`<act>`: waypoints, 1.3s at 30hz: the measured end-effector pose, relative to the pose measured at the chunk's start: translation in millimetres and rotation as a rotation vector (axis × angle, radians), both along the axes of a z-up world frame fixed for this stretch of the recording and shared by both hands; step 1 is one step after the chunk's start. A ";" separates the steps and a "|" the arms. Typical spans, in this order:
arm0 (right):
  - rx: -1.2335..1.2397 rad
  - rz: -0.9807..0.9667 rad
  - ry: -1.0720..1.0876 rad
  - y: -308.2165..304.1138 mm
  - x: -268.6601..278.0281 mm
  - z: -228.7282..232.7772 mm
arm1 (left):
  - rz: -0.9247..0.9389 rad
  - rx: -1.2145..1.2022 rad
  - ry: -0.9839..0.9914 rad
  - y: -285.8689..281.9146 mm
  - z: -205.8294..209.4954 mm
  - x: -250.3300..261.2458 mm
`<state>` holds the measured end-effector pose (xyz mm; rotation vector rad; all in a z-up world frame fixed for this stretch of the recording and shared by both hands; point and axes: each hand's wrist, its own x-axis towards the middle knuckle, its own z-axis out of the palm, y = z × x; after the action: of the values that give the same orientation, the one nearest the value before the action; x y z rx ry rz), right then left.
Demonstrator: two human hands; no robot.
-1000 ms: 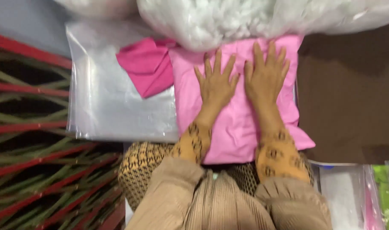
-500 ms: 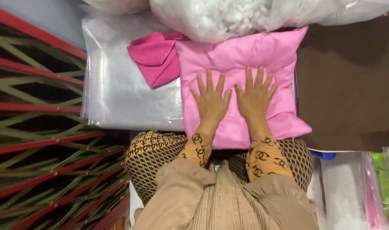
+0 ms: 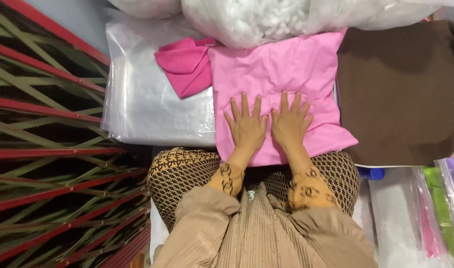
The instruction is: Stuffing a pink fabric pillowcase with white polyester fiberfill material by hand.
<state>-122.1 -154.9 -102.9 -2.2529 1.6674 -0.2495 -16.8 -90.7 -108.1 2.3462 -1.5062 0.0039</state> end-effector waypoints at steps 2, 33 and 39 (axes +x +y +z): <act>-0.048 0.042 -0.092 17.6 3.9 40.6 | 0.023 0.016 0.039 13.5 31.5 -0.3; -0.381 0.249 -0.198 -134.7 38.5 27.5 | 0.212 0.010 0.015 -136.7 14.7 62.2; -0.331 0.228 -0.013 -176.7 12.0 -22.5 | -0.116 -0.139 -0.040 -157.9 0.4 18.2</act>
<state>-110.2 -331.6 -125.4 -2.6494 1.4302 -0.5154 1.3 -248.6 -107.7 2.1595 -1.6054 0.1236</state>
